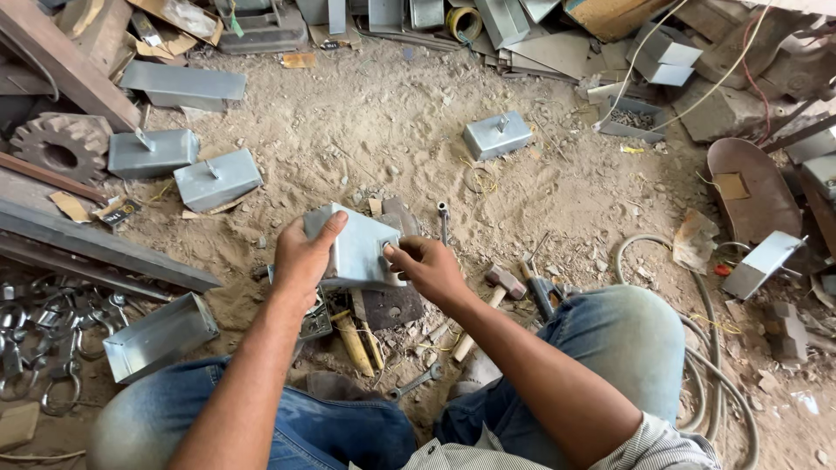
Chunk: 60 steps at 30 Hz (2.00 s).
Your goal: The person spot welds a metal hinge to a small metal box, then uses a hammer and a rod to drive a pin through the hinge components to assemble the lid.
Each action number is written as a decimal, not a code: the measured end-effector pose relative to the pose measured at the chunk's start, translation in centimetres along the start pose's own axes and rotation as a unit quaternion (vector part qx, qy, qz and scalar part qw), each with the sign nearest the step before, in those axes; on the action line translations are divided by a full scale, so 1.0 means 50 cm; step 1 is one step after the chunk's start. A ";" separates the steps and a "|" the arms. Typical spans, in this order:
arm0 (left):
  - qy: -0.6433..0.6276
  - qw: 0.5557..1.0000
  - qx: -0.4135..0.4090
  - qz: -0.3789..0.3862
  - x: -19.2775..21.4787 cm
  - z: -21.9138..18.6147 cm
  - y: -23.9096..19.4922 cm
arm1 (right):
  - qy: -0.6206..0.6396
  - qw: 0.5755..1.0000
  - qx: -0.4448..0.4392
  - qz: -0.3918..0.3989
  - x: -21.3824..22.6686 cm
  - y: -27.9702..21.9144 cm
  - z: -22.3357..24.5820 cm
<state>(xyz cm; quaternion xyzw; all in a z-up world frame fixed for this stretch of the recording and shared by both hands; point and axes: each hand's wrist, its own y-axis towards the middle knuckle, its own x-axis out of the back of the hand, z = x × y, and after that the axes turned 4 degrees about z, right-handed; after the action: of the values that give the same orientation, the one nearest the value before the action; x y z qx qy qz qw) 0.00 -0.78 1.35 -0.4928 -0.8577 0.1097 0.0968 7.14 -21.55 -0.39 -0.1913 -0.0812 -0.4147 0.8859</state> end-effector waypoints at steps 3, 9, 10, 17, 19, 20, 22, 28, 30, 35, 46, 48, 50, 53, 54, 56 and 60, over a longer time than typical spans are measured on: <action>-0.007 1.000 0.003 0.004 -0.001 -0.012 -0.006 | 0.024 0.999 -0.021 -0.024 -0.020 0.018 0.009; -0.018 1.000 -0.009 0.009 0.005 -0.001 -0.011 | -0.077 0.993 -0.049 -0.074 -0.037 0.014 0.007; -0.037 0.999 -0.022 0.009 0.001 0.006 -0.010 | -0.094 0.991 -0.059 -0.081 -0.034 0.010 0.003; -0.040 0.998 -0.031 -0.041 -0.009 0.049 -0.009 | -0.176 0.974 0.012 -0.142 -0.040 0.004 -0.011; -0.061 0.997 -0.013 -0.047 -0.017 0.052 -0.011 | -0.161 0.978 0.013 -0.135 -0.031 0.002 -0.013; -0.083 0.995 -0.015 -0.044 -0.020 0.050 -0.013 | -0.159 0.978 0.013 -0.131 -0.030 0.005 -0.011; -0.103 0.994 0.005 -0.045 -0.017 0.048 -0.014 | -0.177 0.977 -0.036 -0.114 -0.031 0.011 -0.013; -0.089 0.994 0.056 -0.019 0.011 0.069 -0.026 | -0.111 0.988 -0.073 -0.078 -0.028 0.025 -0.030; -0.080 0.995 0.058 -0.019 0.017 0.088 -0.022 | -0.114 0.987 -0.087 -0.069 -0.024 0.033 -0.046; -0.103 0.992 0.070 0.028 0.028 0.124 -0.008 | -0.116 0.989 -0.053 -0.070 -0.024 0.049 -0.076; -0.148 0.981 0.120 0.023 0.010 0.070 -0.016 | 0.006 0.999 0.018 -0.041 -0.023 0.023 -0.032; -0.158 0.979 0.124 0.022 -0.009 0.095 -0.005 | 0.011 0.999 0.010 -0.051 -0.013 0.023 -0.053; -0.094 0.987 0.133 -0.015 -0.009 0.110 0.005 | 0.036 0.998 -0.015 -0.048 -0.013 0.029 -0.061; 0.001 0.989 0.118 -0.084 0.037 0.098 0.009 | 0.078 0.996 -0.017 -0.032 -0.051 0.050 -0.041; -0.015 0.989 0.112 -0.091 0.022 0.098 0.003 | 0.102 0.994 0.004 -0.023 -0.036 0.040 -0.044; -0.037 0.990 0.108 -0.084 -0.016 0.090 -0.015 | 0.119 0.993 0.014 -0.018 -0.007 0.014 -0.045; -0.021 0.988 0.119 -0.094 -0.001 0.048 -0.031 | 0.117 0.993 -0.017 -0.008 -0.019 0.014 -0.010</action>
<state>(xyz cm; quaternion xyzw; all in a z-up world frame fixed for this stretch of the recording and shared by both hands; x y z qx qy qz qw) -1.92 -1.80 -0.49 -0.3926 -0.8829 0.2117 0.1470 7.03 -20.69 -1.34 -0.1556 0.0284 -0.4426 0.8827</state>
